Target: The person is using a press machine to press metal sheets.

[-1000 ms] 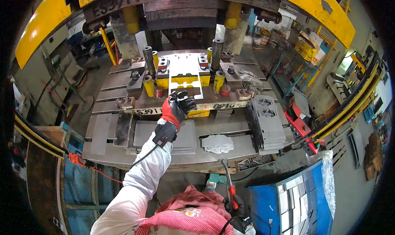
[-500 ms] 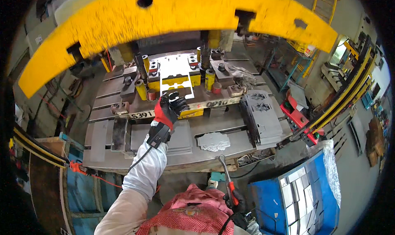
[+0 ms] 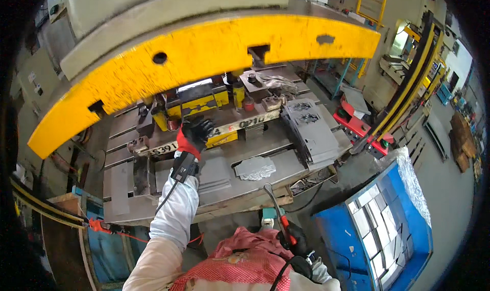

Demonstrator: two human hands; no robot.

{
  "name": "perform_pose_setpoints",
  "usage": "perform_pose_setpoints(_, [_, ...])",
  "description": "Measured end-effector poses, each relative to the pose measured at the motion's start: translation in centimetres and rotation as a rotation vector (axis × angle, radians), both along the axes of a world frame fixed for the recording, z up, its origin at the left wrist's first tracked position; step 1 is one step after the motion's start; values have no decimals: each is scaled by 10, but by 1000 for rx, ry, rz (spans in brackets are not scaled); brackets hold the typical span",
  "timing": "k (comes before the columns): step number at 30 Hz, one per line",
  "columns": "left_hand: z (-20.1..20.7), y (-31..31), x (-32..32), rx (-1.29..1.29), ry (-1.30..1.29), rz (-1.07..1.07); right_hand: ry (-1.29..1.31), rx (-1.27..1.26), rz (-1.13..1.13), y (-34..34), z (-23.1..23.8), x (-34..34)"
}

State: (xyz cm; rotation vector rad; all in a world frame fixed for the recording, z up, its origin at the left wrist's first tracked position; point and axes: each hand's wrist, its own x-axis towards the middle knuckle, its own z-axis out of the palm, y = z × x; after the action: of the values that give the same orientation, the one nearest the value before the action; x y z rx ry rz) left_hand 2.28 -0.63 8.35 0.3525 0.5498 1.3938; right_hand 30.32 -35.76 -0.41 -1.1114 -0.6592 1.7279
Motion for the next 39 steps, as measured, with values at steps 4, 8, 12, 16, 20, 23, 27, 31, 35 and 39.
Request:
perform_pose_setpoints(4, [-6, -3, -8, 185, -113, -103, -29, 40, -74, 19, 40, -14])
perform_pose_setpoints(8, [6, -5, 2, -13, -16, -20, -245, 320, 231, 85, 86, -12])
perform_pose_setpoints(12, [-8, -2, -11, 169, -29, -90, -422, 455, 363, 189, 144, -45])
perform_pose_setpoints(16, [4, -4, 4, -21, -71, -44, -140, 510, 386, 328, 155, -71])
perform_pose_setpoints(20, [3, -5, 3, -10, 3, -14, -38, 414, 326, 416, 173, -107])
perform_pose_setpoints(23, [-21, 9, -1, 116, 146, 45, 77, 309, 291, 433, 163, -101])
perform_pose_setpoints(27, [-46, 5, -38, 335, 1530, 453, 16, 502, 227, 350, 156, -79])
perform_pose_setpoints(31, [-52, 5, -39, 550, 1001, 507, -126, 545, 234, 239, 118, -14])
perform_pose_setpoints(35, [4, -55, -38, 428, 732, 195, -150, 198, 146, 157, 52, 50])
perform_pose_setpoints(39, [16, -138, -45, 300, 802, 342, -150, 110, 259, 126, 25, 60])
